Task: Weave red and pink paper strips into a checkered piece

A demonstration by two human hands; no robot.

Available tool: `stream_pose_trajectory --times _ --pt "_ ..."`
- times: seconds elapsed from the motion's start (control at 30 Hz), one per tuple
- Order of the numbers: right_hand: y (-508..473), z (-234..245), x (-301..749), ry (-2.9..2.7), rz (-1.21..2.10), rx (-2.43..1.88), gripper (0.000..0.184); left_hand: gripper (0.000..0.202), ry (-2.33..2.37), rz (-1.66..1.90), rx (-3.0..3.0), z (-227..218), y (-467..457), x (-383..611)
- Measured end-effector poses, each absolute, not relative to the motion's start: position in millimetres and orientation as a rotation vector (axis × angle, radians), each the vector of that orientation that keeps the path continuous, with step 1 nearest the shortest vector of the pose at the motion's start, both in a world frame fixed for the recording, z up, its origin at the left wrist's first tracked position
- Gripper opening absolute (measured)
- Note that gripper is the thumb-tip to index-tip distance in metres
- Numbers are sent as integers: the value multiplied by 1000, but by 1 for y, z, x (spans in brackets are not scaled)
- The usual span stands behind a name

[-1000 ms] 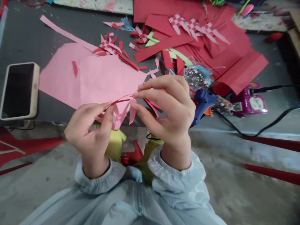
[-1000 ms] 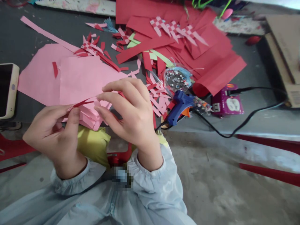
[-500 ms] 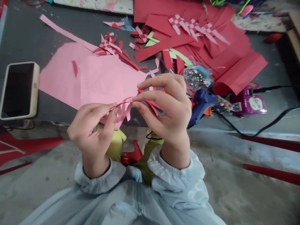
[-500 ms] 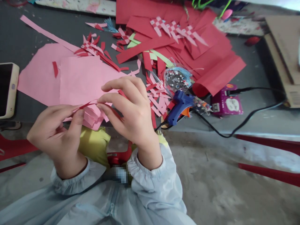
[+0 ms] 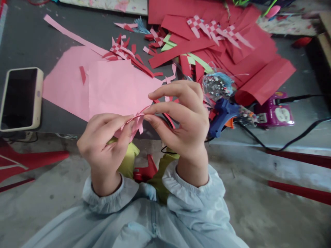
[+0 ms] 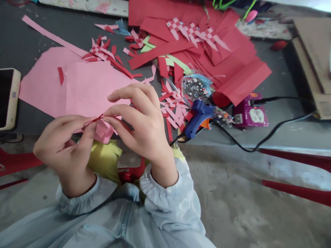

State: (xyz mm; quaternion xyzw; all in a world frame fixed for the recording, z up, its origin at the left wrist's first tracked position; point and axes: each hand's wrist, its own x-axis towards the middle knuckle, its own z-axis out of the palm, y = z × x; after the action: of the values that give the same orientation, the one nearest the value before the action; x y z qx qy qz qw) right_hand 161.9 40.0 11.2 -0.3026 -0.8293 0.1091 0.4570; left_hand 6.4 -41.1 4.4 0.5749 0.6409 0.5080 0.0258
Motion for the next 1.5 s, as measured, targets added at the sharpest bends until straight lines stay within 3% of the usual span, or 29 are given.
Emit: stream_pose_trajectory --times 0.37,0.63,0.83,1.13,1.5 --pt "40 10 162 -2089 271 -771 11 19 1947 1667 1859 2 -39 6" --pt "38 13 160 -2087 347 -836 9 15 1986 1496 1703 7 -44 8" --pt "42 11 156 -1961 584 -649 9 3 1884 1535 1588 8 -37 11" --pt "39 10 153 -1685 1095 -820 13 6 1747 1588 1287 5 -34 15" --pt "44 1 150 -1518 1243 -878 7 16 1608 1373 946 12 -30 22"
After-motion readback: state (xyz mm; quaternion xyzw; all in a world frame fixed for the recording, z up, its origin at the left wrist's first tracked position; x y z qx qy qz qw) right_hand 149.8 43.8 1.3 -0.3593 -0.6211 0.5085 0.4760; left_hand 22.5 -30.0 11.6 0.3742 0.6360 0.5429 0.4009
